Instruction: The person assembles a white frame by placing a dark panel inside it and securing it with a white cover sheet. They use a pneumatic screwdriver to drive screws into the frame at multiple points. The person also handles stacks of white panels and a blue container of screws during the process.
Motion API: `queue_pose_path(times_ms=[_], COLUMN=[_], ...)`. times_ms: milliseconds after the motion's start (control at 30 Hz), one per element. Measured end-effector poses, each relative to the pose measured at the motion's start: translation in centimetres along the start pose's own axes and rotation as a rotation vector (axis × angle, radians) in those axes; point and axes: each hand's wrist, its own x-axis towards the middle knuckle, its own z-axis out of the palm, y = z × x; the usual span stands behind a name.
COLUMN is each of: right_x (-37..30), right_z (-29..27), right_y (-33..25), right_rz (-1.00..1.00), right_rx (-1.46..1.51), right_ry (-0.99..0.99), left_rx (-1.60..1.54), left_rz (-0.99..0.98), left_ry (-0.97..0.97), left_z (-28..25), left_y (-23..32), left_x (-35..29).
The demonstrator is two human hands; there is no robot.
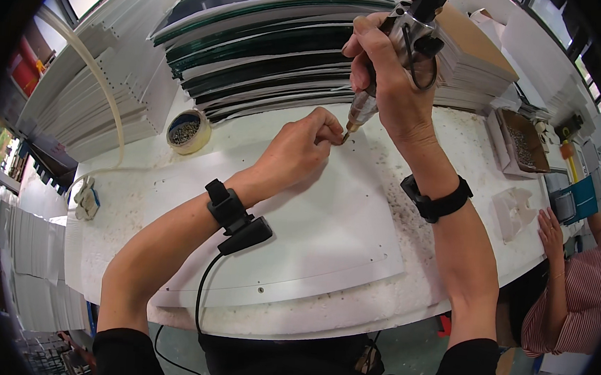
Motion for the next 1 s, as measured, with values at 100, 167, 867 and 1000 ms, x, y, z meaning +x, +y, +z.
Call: queue_pose_path(times_ms=[100, 167, 867, 1000], right_x=[0.2, 0.3, 0.4, -0.1], right_z=[0.0, 0.0, -0.2, 0.3], right_y=[0.3, 0.6, 1.3, 1.1], right_rz=[-0.006, 0.001, 0.085, 0.137], right_rx=[0.008, 0.016, 0.026, 0.014], right_ry=[-0.006, -0.009, -0.129, -0.207], left_rx=[-0.006, -0.007, 0.804, 0.809], left_rz=[-0.011, -0.013, 0.414, 0.389], left_ry=[0.004, -0.007, -0.084, -0.100], left_z=[-0.1, -0.3, -0.2, -0.2], left_y=[0.0, -0.1, -1.1, -1.1], left_x=[-0.2, -0.3, -3.5, -3.6])
